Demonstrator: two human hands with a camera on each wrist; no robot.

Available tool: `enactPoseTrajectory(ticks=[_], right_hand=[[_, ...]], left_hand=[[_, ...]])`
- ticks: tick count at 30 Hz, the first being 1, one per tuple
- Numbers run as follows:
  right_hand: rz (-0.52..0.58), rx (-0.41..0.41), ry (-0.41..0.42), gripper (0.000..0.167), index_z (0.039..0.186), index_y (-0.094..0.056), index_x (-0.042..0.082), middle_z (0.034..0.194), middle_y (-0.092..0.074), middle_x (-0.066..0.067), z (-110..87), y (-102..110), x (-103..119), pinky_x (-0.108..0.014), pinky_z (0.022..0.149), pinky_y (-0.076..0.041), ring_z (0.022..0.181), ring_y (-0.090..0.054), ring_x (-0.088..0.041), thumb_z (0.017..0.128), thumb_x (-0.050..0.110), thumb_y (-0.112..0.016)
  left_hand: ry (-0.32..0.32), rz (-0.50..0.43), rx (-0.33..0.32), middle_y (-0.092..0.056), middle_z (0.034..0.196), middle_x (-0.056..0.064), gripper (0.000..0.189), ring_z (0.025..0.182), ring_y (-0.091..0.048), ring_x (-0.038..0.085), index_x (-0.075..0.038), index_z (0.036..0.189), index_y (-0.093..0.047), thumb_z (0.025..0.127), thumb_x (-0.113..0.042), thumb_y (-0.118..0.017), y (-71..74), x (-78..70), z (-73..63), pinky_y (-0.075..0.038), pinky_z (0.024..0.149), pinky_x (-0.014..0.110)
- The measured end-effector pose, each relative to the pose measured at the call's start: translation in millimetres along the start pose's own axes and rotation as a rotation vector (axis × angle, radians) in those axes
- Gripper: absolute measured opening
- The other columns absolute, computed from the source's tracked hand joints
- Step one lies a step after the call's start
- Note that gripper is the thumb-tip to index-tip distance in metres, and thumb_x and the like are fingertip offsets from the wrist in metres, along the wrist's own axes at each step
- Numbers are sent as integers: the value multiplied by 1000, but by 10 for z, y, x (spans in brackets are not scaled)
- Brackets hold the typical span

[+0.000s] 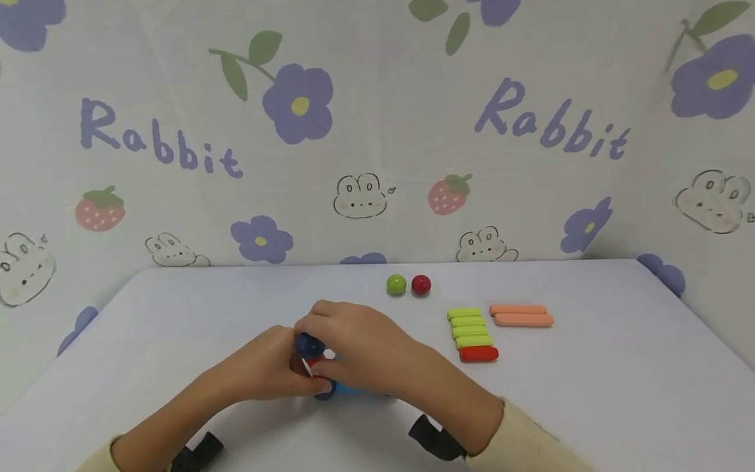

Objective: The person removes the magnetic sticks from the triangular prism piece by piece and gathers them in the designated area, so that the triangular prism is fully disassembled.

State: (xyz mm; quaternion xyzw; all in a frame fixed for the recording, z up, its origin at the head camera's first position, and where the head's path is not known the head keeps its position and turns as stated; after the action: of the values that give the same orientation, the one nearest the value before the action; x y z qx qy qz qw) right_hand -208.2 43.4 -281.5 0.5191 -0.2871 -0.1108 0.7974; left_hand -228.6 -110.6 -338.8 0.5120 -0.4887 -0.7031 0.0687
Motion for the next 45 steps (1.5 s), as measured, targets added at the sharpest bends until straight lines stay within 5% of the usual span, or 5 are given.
enactPoseTrajectory(ticks=[4,12,27,37,45], right_hand=[[47,-19,2,34,117,-70,9,103,-66,4,53,-62,-20,-22,83,-53,90,-61,-8,85,13,-82],[629,-94,-192,15,110,-71,6,94,-70,-1,83,-44,-352,-31,70,-58,75,-64,-25,97,14,-67],[167,15,6,38,121,-67,9,109,-62,3,70,-67,-85,-23,82,-55,91,-61,-8,85,7,-81],[801,-267,-188,32,131,-58,2,98,-63,-16,-6,343,-278,-33,79,-56,84,-61,-29,99,6,-61],[673,-453,-356,38,137,-54,8,110,-61,-17,-209,731,-766,-29,80,-56,89,-63,-29,101,15,-62]], left_hand=[[-3,-1,-3,-69,79,-11,20,66,-65,4,-13,92,-70,81,-22,-85,-10,18,5,-55,60,25],[18,-6,14,-69,73,-8,18,64,-66,6,-9,87,-73,81,-21,-85,-16,1,16,-56,60,23],[-49,-7,-10,-69,82,-9,23,68,-65,5,-10,97,-68,82,-19,-83,5,-6,-15,-55,62,24],[40,25,30,-69,74,-11,16,68,-65,6,-13,84,-75,83,-27,-83,3,-5,46,-55,63,24],[84,76,19,-66,69,-13,20,69,-62,6,-15,81,-74,82,-31,-84,-19,-7,40,-53,61,26]])
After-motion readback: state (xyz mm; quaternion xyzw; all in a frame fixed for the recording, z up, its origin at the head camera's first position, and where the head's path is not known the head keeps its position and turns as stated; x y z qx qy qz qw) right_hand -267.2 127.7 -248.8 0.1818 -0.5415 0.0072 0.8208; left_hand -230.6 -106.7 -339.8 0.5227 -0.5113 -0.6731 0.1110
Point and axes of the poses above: each hand's wrist, its own z-axis towards the middle knuckle, its own y-axis out of the back of the hand, x = y × z, the point moved 4 cm from there along z, towards the middle knuckle
